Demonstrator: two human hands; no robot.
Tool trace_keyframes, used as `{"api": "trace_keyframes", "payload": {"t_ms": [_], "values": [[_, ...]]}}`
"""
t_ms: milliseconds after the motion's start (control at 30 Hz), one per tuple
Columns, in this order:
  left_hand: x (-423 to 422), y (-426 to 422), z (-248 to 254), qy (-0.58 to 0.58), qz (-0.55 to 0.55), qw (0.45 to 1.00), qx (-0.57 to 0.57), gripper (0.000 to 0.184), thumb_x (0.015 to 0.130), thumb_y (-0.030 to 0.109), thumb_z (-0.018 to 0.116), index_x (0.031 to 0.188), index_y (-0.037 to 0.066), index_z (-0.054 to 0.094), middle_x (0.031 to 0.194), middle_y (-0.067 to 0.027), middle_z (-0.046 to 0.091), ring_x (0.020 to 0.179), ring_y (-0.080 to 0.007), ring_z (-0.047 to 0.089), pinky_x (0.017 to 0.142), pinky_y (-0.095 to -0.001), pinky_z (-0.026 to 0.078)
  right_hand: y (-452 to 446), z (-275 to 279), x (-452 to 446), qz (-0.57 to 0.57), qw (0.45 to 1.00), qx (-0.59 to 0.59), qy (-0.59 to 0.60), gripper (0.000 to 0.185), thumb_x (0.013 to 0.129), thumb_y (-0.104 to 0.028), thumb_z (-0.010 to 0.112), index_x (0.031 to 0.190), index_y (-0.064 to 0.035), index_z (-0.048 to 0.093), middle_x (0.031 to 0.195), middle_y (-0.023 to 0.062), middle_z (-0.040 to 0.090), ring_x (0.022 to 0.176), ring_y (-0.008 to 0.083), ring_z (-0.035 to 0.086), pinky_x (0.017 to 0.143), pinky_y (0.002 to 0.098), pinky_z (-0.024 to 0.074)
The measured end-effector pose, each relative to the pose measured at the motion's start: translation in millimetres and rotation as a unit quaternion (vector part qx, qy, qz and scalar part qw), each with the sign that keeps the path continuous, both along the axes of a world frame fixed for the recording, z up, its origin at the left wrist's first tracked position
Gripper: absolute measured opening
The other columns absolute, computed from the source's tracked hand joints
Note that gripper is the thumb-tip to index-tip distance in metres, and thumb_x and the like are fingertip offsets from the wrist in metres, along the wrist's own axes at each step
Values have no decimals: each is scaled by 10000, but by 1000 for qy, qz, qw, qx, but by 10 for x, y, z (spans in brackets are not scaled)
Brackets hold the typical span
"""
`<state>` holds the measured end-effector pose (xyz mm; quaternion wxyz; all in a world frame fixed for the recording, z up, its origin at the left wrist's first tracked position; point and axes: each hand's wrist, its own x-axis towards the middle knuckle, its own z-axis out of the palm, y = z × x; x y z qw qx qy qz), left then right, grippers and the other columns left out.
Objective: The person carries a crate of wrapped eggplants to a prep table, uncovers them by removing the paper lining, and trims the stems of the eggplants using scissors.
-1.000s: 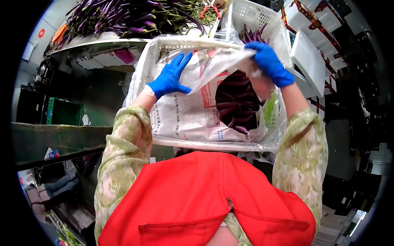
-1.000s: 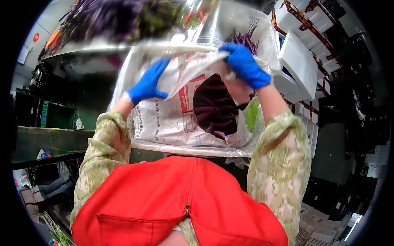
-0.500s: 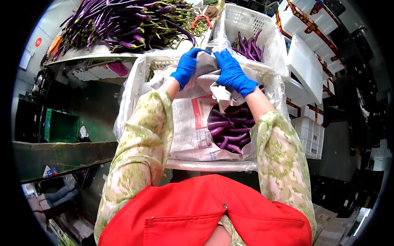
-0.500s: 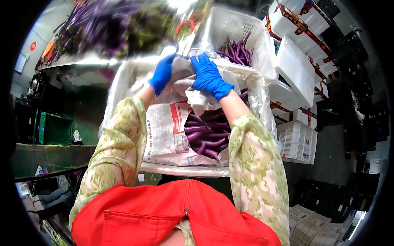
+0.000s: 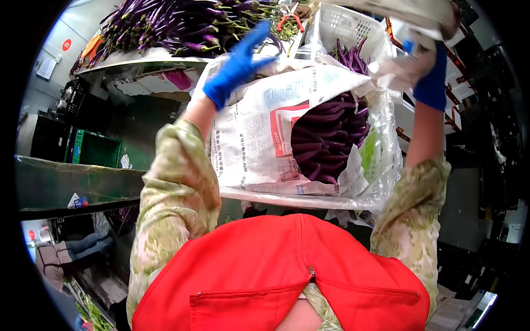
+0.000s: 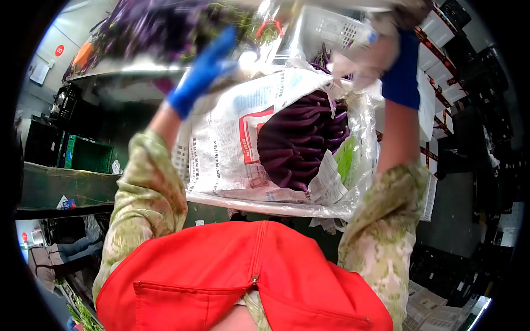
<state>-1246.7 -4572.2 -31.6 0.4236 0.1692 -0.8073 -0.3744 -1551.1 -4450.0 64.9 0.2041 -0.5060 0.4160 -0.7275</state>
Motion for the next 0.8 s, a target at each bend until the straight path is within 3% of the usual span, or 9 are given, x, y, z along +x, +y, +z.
{"api": "trace_keyframes", "payload": {"t_ms": [100,200,300,333,400,533,567,667,800], "values": [[184,215,-1195,-218,35,972,83,988,685,537,679,1360,-37,241,1371,-252,304,1299,-323,282,1063,-374,229,466,-158,-228,-6,995,66,-80,243,852,-116,523,1072,-12,531,1024,62,560,886,150,514,776,289,421],[286,499,-1409,-257,75,962,-52,696,701,376,711,1244,19,461,1285,-209,436,1210,-340,398,1016,-385,297,914,-391,-276,-14,981,124,-151,289,846,-113,533,1113,-4,508,1075,73,545,938,157,505,821,301,412],[444,791,-909,-91,-10,994,-52,346,792,126,646,1122,54,571,1097,-99,595,1013,-236,555,896,-346,394,1378,-657,-252,-23,960,182,-213,340,840,-110,542,1155,3,486,1126,83,529,990,164,495,866,314,402],[597,999,-758,-169,-2,953,251,297,817,127,636,1098,50,580,1061,-89,606,929,-167,564,844,-301,420,1571,-720,-239,-27,952,207,-226,357,838,-109,546,1169,6,478,1143,87,524,1007,167,492,881,318,399],[877,1352,-552,-155,-107,904,385,282,827,163,641,1080,49,590,1009,-75,620,866,-113,548,793,-279,439,2014,-784,-172,-30,929,283,-236,392,834,-107,552,1197,11,463,1177,94,513,1042,171,485,910,326,393],[1291,2293,-306,-231,-412,875,109,278,781,126,664,1045,66,601,864,-83,625,794,-227,606,720,-326,472,2494,-900,410,145,807,564,97,525,796,-126,601,1275,-17,417,1211,97,507,1090,201,480,972,333,364],[1266,2425,-194,-268,-390,877,85,247,763,107,670,998,71,602,820,-90,603,759,-268,587,681,-335,461,2401,-870,764,276,810,476,205,614,757,-145,647,1306,-45,393,1251,91,477,1137,208,450,1001,327,332],[1184,2589,-139,-213,-282,934,51,179,704,79,684,853,79,585,725,-86,554,683,-317,548,584,-363,428,2108,-1404,1649,281,880,336,185,546,827,-145,573,1326,-53,369,1282,77,446,1153,171,429,1011,310,319],[945,2641,-24,-113,-160,980,-17,176,683,128,693,790,86,560,732,-86,545,674,-300,544,586,-382,425,1898,-2504,2014,434,799,402,-110,485,870,-143,509,1326,-54,368,1277,75,446,1144,153,431,1002,297,329]]}}
